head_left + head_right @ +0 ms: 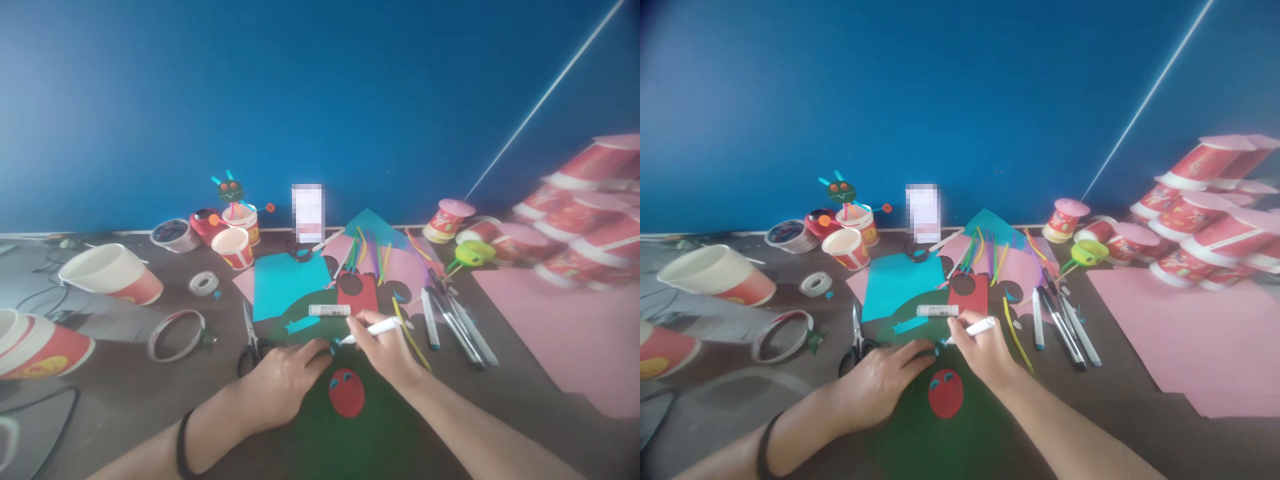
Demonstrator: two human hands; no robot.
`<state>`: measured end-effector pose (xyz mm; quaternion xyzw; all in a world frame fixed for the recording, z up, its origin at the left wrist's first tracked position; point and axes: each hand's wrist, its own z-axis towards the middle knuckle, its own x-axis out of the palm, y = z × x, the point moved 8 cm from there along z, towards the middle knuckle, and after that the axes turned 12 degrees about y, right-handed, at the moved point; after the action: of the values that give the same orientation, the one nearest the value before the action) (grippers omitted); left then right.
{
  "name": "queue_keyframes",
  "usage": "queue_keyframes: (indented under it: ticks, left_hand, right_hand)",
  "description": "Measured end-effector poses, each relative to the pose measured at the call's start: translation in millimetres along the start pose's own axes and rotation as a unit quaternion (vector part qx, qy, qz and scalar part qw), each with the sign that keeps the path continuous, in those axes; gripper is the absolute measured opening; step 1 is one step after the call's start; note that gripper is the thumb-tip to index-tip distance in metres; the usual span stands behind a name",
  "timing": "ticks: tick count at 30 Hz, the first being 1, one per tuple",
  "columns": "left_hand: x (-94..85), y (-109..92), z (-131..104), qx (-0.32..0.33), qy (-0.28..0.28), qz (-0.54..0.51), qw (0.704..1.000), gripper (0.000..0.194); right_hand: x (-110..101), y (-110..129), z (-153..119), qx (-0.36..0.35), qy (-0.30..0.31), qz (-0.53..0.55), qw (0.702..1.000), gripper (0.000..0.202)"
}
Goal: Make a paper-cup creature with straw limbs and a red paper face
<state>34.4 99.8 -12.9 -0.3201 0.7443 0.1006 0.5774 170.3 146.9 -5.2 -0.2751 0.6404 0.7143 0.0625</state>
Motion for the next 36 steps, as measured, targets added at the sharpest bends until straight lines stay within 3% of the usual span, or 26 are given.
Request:
queue_keyframes:
  ticks: [5,12,16,20,22,25,27,29,36]
  left_hand:
    - [-6.0,-2,-2,0.007,-0.035,-0.006,0.999,0.051]
    - [-7.7,-3,-11,0.015,-0.106,-0.019,0.994,0.050]
    - [-12.0,0,-24,0.024,-0.209,-0.054,0.976,0.060]
    - [-24.3,-4,-31,0.029,-0.242,-0.183,0.953,0.063]
    - [-28.6,-7,-33,0.026,-0.240,-0.333,0.912,0.067]
    - [-23.9,-18,-34,0.016,-0.239,-0.549,0.801,0.073]
    - [-17.4,-29,-36,0.022,-0.243,-0.637,0.732,0.076]
    - [-13.6,-41,-38,0.049,-0.254,-0.685,0.681,0.073]
    - [-8.3,-53,-49,0.098,-0.247,-0.750,0.605,0.071]
  right_hand:
    - [1,-3,-1,-0.001,-0.005,0.008,1.000,0.035]
    - [-9,-9,-8,-0.008,-0.079,0.131,0.988,0.034]
    - [-19,3,-10,-0.024,-0.102,0.139,0.985,0.032]
    - [-34,32,-16,-0.043,-0.046,0.191,0.979,0.033]
    - [-37,50,-24,-0.058,-0.003,0.239,0.969,0.036]
    - [-31,65,-39,-0.047,0.027,0.291,0.955,0.038]
    - [-21,65,-48,-0.027,0.015,0.324,0.946,0.039]
    - [-10,59,-55,-0.006,-0.022,0.346,0.938,0.040]
    - [19,44,-69,0.058,-0.065,0.432,0.898,0.042]
